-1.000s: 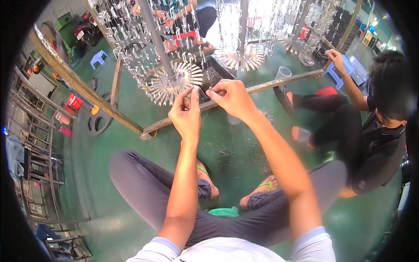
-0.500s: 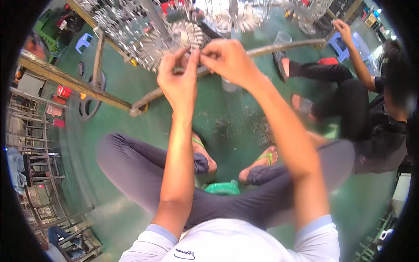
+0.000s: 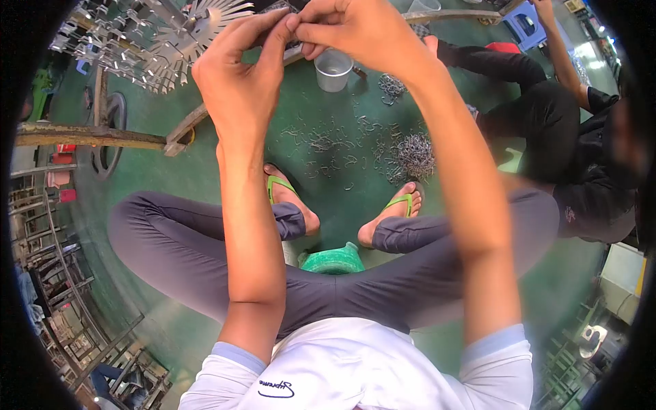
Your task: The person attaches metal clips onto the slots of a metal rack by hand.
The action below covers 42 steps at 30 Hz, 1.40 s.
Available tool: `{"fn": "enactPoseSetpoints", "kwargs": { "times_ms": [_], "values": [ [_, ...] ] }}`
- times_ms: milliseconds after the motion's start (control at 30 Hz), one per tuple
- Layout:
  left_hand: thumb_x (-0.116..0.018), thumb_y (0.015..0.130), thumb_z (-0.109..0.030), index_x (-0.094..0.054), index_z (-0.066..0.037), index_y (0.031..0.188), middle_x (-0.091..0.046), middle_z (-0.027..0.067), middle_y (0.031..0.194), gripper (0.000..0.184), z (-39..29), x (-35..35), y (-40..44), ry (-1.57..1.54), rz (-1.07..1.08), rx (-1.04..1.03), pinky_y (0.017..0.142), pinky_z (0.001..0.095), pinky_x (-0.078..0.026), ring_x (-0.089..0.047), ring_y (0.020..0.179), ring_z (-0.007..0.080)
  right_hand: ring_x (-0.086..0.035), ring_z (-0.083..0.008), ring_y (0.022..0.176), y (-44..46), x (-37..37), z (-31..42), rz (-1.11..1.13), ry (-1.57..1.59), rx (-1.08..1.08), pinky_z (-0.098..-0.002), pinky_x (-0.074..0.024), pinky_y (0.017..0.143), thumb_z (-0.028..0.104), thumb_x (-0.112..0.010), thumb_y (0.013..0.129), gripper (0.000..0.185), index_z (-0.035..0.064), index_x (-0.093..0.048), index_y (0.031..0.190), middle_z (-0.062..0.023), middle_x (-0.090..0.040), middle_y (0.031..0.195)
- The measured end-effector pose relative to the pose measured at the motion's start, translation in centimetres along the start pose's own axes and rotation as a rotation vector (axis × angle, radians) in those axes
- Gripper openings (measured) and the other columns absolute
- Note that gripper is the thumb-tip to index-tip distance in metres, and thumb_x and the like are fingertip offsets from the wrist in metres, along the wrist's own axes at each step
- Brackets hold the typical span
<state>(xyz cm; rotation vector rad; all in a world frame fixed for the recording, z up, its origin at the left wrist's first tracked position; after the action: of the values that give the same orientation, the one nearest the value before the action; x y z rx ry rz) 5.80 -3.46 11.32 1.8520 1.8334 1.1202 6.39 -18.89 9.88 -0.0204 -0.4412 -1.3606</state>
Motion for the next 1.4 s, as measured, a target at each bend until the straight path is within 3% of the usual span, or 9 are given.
{"fn": "enactPoseSetpoints", "kwargs": {
  "times_ms": [333,500,567,600,667,867,1133,1267,1400],
  "values": [
    [-0.075,0.091,0.001,-0.077,0.003,0.102,-0.075,0.0087,0.09,0.011,-0.8,-0.4,-0.5,-0.032,-0.147,-0.033,0.074,0.0239,-0.056,-0.071,0.08,0.0113,-0.075,-0.0213,0.08,-0.3,1.4,-5.2,-0.078,0.582,-0.181,-0.0301,-0.0618,0.074,0.006,-0.075,0.093,0.022,-0.0101,-0.072,0.107,-0.0127,-0.076,0.093],
    [-0.076,0.09,0.004,-0.076,0.006,0.101,-0.075,0.006,0.091,0.011,-0.3,-0.2,-0.5,-0.144,-0.16,-0.017,0.074,0.0221,-0.055,-0.069,0.081,0.0088,-0.069,-0.015,0.062,-7.3,-1.7,-25.5,0.598,-0.573,-0.706,-0.0272,-0.0557,0.056,0.014,-0.076,0.075,0.013,0.0007,-0.075,0.077,-0.0081,-0.071,0.069],
    [-0.076,0.09,0.004,-0.077,0.006,0.101,-0.076,0.006,0.091,0.011,-0.1,-0.2,-0.6,-0.158,-0.172,-0.015,0.074,0.0219,-0.055,-0.069,0.081,0.0088,-0.079,-0.0247,0.075,-13.3,-3.8,-32.5,0.594,-0.568,-1.132,-0.0389,-0.0642,0.065,-0.003,-0.07,0.077,0.005,-0.004,-0.074,0.073,-0.0187,-0.077,0.082],
    [-0.076,0.09,0.004,-0.076,0.007,0.101,-0.076,0.0061,0.091,0.012,0.1,-0.2,-0.7,-0.168,-0.175,-0.001,0.074,0.0219,-0.054,-0.069,0.08,0.0088,-0.079,-0.0258,0.076,-15.0,-5.4,-35.7,0.781,-0.649,-1.046,-0.0411,-0.0649,0.067,-0.002,-0.069,0.079,0.007,-0.0068,-0.073,0.077,-0.0182,-0.077,0.084],
    [-0.077,0.089,0.005,-0.076,0.007,0.102,-0.076,0.0063,0.09,0.013,0.2,0.1,-0.5,-0.195,-0.181,0.037,0.074,0.0217,-0.054,-0.069,0.079,0.009,-0.079,-0.0292,0.083,-17.2,-5.4,-35.2,0.545,-0.35,-1.088,-0.0426,-0.064,0.072,0.0,-0.068,0.079,0.009,-0.0069,-0.074,0.082,-0.022,-0.077,0.089],
    [-0.078,0.088,0.005,-0.076,0.009,0.104,-0.076,0.0077,0.088,0.017,2.9,0.3,-0.4,-0.275,-0.212,0.052,0.071,0.0219,-0.055,-0.069,0.077,0.0102,-0.071,-0.0437,0.096,-18.1,-1.2,-39.0,0.205,-0.641,-0.67,-0.0469,-0.0595,0.083,0.005,-0.068,0.078,0.02,-0.0022,-0.076,0.096,-0.0277,-0.072,0.098],
    [-0.079,0.089,0.001,-0.076,0.008,0.104,-0.076,0.0092,0.088,0.017,2.4,0.1,-0.3,-0.201,-0.204,0.022,0.07,0.0233,-0.056,-0.07,0.075,0.0118,-0.071,-0.0442,0.096,-18.6,-4.5,-39.3,0.348,-0.961,-0.492,-0.0498,-0.0598,0.084,0.003,-0.063,0.078,0.014,-0.0024,-0.073,0.086,-0.0262,-0.072,0.101],
    [-0.082,0.088,-0.005,-0.078,0.005,0.103,-0.078,0.0103,0.092,0.018,3.2,0.8,-0.2,-0.189,-0.131,0.179,0.077,0.0246,-0.056,-0.073,0.082,0.0134,-0.072,-0.0429,0.093,-16.8,-3.5,-36.8,0.178,-0.846,-0.63,-0.0502,-0.0592,0.083,0.016,-0.071,0.075,0.021,-0.002,-0.074,0.084,-0.0264,-0.073,0.098],
    [-0.08,0.089,-0.004,-0.076,0.008,0.104,-0.078,0.0116,0.093,0.019,3.9,1.4,-0.1,-0.264,-0.123,0.315,0.077,0.0273,-0.059,-0.074,0.081,0.0157,-0.074,-0.0208,0.075,-9.2,-0.4,-28.8,-0.287,-0.347,-0.407,-0.0349,-0.0582,0.07,0.02,-0.076,0.074,0.023,-0.002,-0.072,0.08,-0.0168,-0.073,0.079]
  ]
}}
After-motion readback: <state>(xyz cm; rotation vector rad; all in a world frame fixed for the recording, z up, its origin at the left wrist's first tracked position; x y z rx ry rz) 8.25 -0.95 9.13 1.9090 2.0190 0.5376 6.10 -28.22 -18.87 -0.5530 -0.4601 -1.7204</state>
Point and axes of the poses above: each hand's wrist, its own y-axis towards the middle knuckle, its own x-axis out of the back of the hand, z = x × y, the point moved 8 cm from there along y, towards the middle knuckle
